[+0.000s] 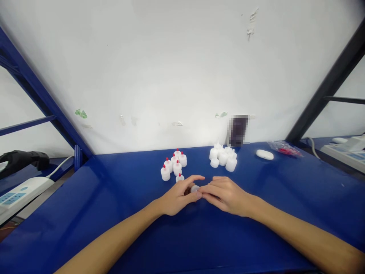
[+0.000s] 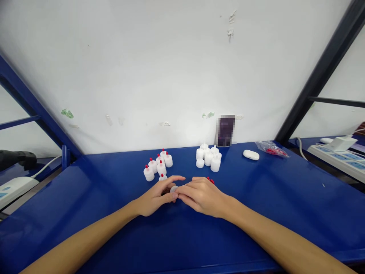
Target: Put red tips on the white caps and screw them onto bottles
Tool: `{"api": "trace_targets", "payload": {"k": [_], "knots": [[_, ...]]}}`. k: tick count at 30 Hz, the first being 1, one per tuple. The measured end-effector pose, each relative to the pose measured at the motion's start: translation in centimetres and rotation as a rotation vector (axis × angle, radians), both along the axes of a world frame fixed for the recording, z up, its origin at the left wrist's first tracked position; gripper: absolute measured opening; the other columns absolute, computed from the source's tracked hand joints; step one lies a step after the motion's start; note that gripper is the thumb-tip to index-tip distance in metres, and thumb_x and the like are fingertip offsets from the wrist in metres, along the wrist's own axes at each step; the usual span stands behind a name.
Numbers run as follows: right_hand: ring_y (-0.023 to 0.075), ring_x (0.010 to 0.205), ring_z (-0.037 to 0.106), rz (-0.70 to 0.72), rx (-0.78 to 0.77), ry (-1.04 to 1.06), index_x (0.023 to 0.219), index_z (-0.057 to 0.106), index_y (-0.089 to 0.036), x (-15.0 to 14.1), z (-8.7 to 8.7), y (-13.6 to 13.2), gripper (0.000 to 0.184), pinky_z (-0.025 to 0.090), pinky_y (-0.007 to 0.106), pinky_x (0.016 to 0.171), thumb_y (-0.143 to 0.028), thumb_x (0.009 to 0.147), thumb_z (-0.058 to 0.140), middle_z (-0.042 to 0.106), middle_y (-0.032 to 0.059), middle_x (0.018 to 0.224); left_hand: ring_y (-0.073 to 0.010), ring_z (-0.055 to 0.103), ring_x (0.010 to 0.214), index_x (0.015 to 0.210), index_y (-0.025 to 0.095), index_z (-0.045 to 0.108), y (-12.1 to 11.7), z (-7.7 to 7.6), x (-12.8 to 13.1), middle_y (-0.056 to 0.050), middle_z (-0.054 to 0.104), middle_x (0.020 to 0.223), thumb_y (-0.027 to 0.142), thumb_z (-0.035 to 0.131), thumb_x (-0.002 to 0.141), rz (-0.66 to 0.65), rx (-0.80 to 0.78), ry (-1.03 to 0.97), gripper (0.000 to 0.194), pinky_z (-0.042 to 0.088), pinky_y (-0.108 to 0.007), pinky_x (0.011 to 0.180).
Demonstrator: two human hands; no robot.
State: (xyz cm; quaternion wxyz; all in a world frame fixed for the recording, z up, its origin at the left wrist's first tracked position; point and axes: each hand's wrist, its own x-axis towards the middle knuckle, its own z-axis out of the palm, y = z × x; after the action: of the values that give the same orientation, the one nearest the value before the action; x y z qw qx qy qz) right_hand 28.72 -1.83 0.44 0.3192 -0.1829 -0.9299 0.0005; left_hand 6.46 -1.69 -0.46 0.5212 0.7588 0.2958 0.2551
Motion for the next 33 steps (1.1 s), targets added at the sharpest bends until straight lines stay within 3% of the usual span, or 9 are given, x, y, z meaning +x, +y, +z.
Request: {"api": "trace_targets", "payload": {"k": [8, 15, 20, 28, 33], "knots": [[0.0104, 0.057, 0.057, -0.014, 0.003, -0.009, 0.102, 0.067, -0.019, 0.05, -0.41, 0.23, 0.017, 0.04, 0.026, 0.061, -0.024, 0.1, 0.05, 0.068, -0.0009, 0.069, -0.0125, 0.052, 0.072, 0.123, 0.014, 0.057, 0.32, -0.68, -0.05, -0.004, 0.059, 0.09, 0.042, 0.065, 0.091, 0.035, -0.017, -0.016, 0.043, 0.046, -0.026, 0.069], [0.0094, 0.053, 0.055, -0.012, -0.012, 0.015, 0.101, 0.067, -0.019, -0.02, -0.38, 0.25, 0.013, 0.039, 0.026, 0.061, -0.024, 0.097, 0.056, 0.066, -0.003, 0.064, -0.0118, 0.052, 0.072, 0.116, 0.013, 0.056, 0.23, -0.28, -0.25, -0.003, 0.058, 0.087, 0.036, 0.062, 0.092, -0.024, -0.048, -0.034, 0.034, 0.045, -0.025, 0.069], [0.0099, 0.052, 0.054, 0.013, 0.021, 0.018, 0.103, 0.066, -0.017, 0.1, -0.44, 0.29, 0.018, 0.038, 0.026, 0.059, -0.033, 0.098, 0.058, 0.065, -0.0025, 0.063, -0.0113, 0.051, 0.07, 0.121, 0.015, 0.054, -0.15, -0.45, -0.41, -0.003, 0.058, 0.092, 0.03, 0.059, 0.092, -0.027, 0.114, 0.006, 0.033, 0.046, -0.024, 0.065], [0.0099, 0.053, 0.054, 0.008, 0.036, -0.001, 0.105, 0.067, -0.018, 0.03, -0.41, 0.3, 0.019, 0.038, 0.027, 0.059, -0.031, 0.099, 0.055, 0.065, -0.0024, 0.064, -0.0114, 0.051, 0.067, 0.122, 0.016, 0.053, -0.4, -0.61, -0.28, -0.004, 0.058, 0.091, 0.034, 0.055, 0.094, 0.003, 0.279, 0.01, 0.033, 0.047, -0.022, 0.059], [0.0096, 0.052, 0.054, 0.011, 0.01, 0.079, 0.109, 0.067, -0.018, 0.14, -0.03, 0.17, 0.019, 0.04, 0.026, 0.058, -0.029, 0.098, 0.057, 0.063, -0.0033, 0.062, -0.014, 0.054, 0.068, 0.115, 0.017, 0.053, -0.33, -0.96, -0.77, -0.004, 0.061, 0.087, 0.03, 0.049, 0.094, 0.088, 0.65, -0.017, 0.026, 0.049, -0.025, 0.063]]}}
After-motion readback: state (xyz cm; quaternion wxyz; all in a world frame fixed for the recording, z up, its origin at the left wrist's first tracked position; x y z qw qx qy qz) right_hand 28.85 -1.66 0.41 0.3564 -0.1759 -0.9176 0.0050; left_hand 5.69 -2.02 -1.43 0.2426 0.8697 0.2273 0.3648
